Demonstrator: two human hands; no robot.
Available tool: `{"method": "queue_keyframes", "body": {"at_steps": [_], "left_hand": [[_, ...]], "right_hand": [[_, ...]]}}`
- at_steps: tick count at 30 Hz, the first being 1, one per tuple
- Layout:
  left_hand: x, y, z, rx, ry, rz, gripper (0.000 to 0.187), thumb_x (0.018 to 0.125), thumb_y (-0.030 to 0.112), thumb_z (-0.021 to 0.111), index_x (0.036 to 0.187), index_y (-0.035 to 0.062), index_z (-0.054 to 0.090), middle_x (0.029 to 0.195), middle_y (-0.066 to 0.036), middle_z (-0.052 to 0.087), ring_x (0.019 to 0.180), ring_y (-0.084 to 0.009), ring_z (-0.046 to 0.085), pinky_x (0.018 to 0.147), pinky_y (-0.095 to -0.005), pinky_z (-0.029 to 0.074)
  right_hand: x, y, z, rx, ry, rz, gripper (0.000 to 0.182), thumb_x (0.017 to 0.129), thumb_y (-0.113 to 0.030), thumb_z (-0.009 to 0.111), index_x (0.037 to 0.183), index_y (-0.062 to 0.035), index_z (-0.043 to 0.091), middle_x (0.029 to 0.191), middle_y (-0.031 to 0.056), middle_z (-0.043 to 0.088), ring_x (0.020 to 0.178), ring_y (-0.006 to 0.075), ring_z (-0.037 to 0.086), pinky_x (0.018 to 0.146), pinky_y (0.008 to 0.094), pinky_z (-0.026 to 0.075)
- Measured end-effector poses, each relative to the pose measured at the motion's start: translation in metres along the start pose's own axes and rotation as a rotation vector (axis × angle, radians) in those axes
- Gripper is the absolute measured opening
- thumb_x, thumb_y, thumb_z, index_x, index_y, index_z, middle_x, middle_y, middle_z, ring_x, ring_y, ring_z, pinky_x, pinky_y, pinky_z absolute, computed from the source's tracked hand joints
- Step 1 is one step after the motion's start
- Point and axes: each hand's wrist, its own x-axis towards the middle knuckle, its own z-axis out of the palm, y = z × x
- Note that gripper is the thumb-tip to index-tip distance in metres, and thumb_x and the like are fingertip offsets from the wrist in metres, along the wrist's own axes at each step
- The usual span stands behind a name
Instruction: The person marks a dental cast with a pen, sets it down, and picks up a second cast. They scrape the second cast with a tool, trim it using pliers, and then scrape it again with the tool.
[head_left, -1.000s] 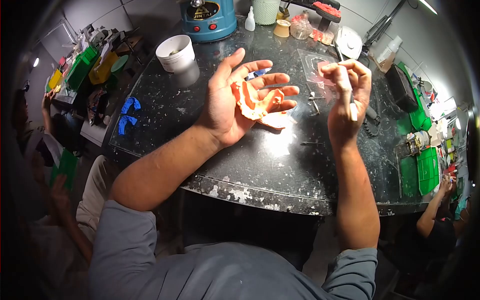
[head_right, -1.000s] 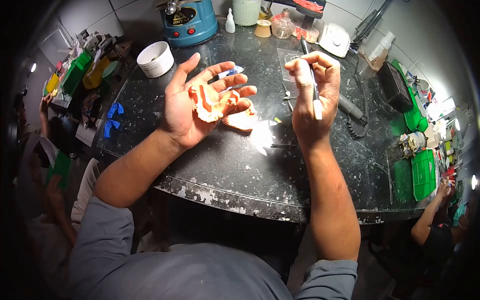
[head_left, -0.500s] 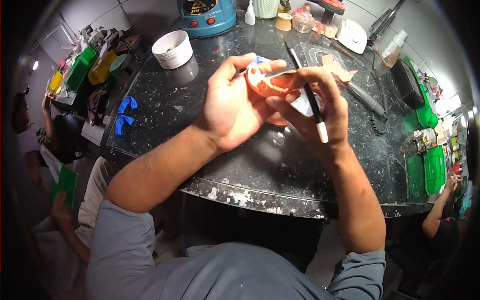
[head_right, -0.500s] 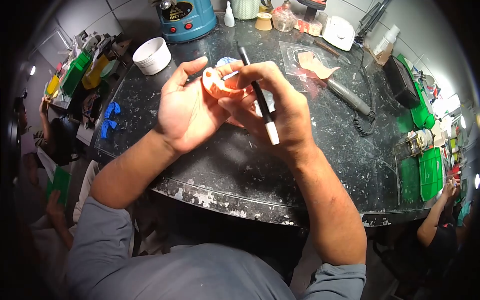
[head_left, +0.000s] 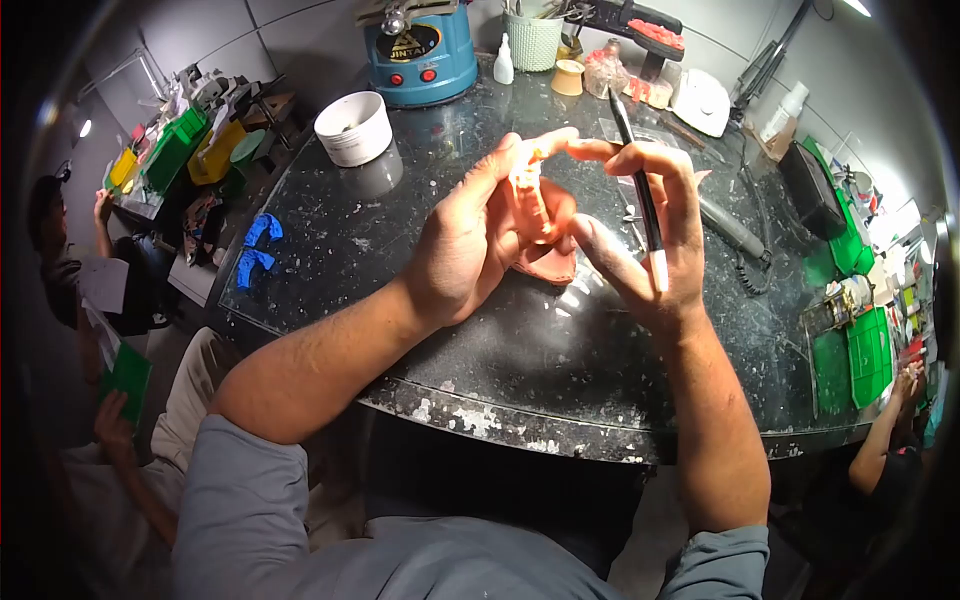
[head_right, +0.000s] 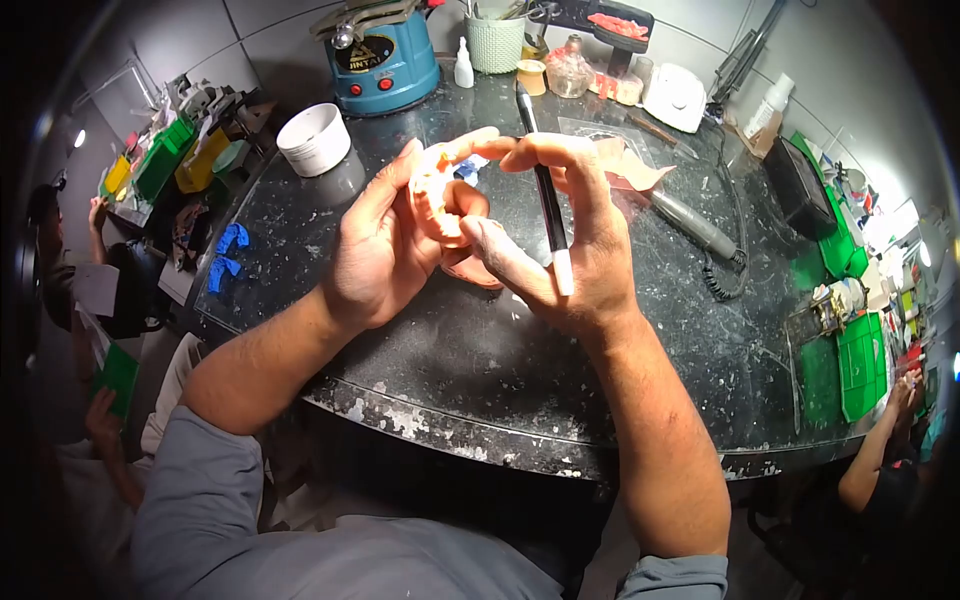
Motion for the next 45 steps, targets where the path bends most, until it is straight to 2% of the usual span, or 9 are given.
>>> {"method": "queue_keyframes", "body": {"at_steps": [4,9,12,22,30,33,37,39,45], "left_hand": [[-0.008,0.007,0.013,0.114,0.092,-0.137,0.071,0.099,0.062,0.024,0.117,0.0020,0.056,0.057,0.000,0.051,0.049,-0.0071,0.046,0.051,-0.0215,0.037],[-0.008,0.008,0.002,0.159,-0.083,-0.181,0.082,0.093,0.073,0.025,0.112,0.0010,0.060,0.069,0.002,0.060,0.051,-0.0035,0.049,0.042,-0.0178,0.030],[-0.005,0.014,0.014,0.214,0.144,-0.079,0.082,0.095,0.069,0.022,0.119,-0.0009,0.058,0.086,-0.003,0.067,0.057,-0.0030,0.047,0.053,-0.0165,0.034],[-0.004,0.017,-0.004,0.350,0.061,0.201,0.035,0.099,0.033,0.042,0.102,0.0043,0.062,0.083,-0.002,0.064,0.064,-0.0025,0.046,0.056,-0.0211,0.033],[0.000,0.014,-0.005,-0.108,0.145,-0.072,0.038,0.100,0.038,0.041,0.102,0.0061,0.062,0.064,0.004,0.044,0.056,-0.0061,0.034,0.052,-0.0225,0.029],[0.001,0.012,-0.016,-0.119,0.002,-0.086,0.044,0.098,0.043,0.040,0.112,0.0052,0.058,0.083,-0.003,0.063,0.065,-0.0076,0.053,0.054,-0.0216,0.037],[-0.001,0.016,-0.009,-0.060,0.024,-0.077,0.047,0.095,0.044,0.041,0.113,0.0046,0.058,0.085,-0.003,0.064,0.069,-0.0079,0.055,0.055,-0.0229,0.037],[-0.002,0.018,0.002,-0.123,0.163,-0.079,0.041,0.095,0.041,0.042,0.104,0.0043,0.060,0.068,0.002,0.045,0.059,-0.0085,0.039,0.056,-0.0231,0.034],[0.000,0.011,-0.016,-0.080,0.019,-0.070,0.043,0.097,0.038,0.037,0.109,0.0037,0.060,0.075,-0.003,0.054,0.066,-0.0111,0.049,0.063,-0.0249,0.042]], "right_hand": [[0.000,-0.005,0.009,0.050,0.017,-0.069,0.044,0.079,-0.002,0.076,0.115,-0.0017,0.051,0.109,0.0160,0.066,0.098,0.0217,0.065,0.082,0.0324,0.053],[-0.007,-0.005,0.010,-0.006,0.013,-0.071,0.035,0.075,-0.003,0.079,0.103,-0.0013,0.059,0.101,0.0120,0.067,0.094,0.0193,0.066,0.080,0.0315,0.053],[0.000,-0.005,0.007,-0.024,0.072,-0.105,0.038,0.076,-0.001,0.078,0.107,-0.0016,0.057,0.098,0.0111,0.067,0.089,0.0192,0.066,0.079,0.0315,0.054],[-0.001,-0.008,0.011,0.057,0.010,0.004,0.050,0.075,0.006,0.077,0.112,-0.0049,0.044,0.105,0.0156,0.061,0.095,0.0222,0.066,0.081,0.0345,0.059],[-0.002,-0.005,0.014,0.114,0.021,-0.057,0.053,0.075,-0.001,0.080,0.116,-0.0016,0.046,0.104,0.0133,0.063,0.095,0.0175,0.065,0.081,0.0325,0.058],[-0.001,-0.006,0.012,0.095,0.043,-0.046,0.050,0.077,0.000,0.079,0.115,-0.0011,0.047,0.103,0.0132,0.063,0.095,0.0178,0.066,0.081,0.0327,0.059],[-0.001,-0.008,0.010,0.071,0.026,-0.062,0.052,0.073,0.006,0.079,0.111,-0.0050,0.047,0.105,0.0148,0.061,0.099,0.0228,0.066,0.080,0.0345,0.061],[0.000,-0.009,0.011,0.059,0.032,-0.064,0.051,0.073,0.006,0.079,0.111,-0.0044,0.047,0.104,0.0147,0.062,0.098,0.0225,0.066,0.080,0.0343,0.060],[-0.002,-0.007,0.009,0.009,0.108,0.060,0.042,0.079,0.001,0.077,0.112,-0.0010,0.051,0.098,0.0107,0.065,0.088,0.0155,0.068,0.077,0.0281,0.057]]}}
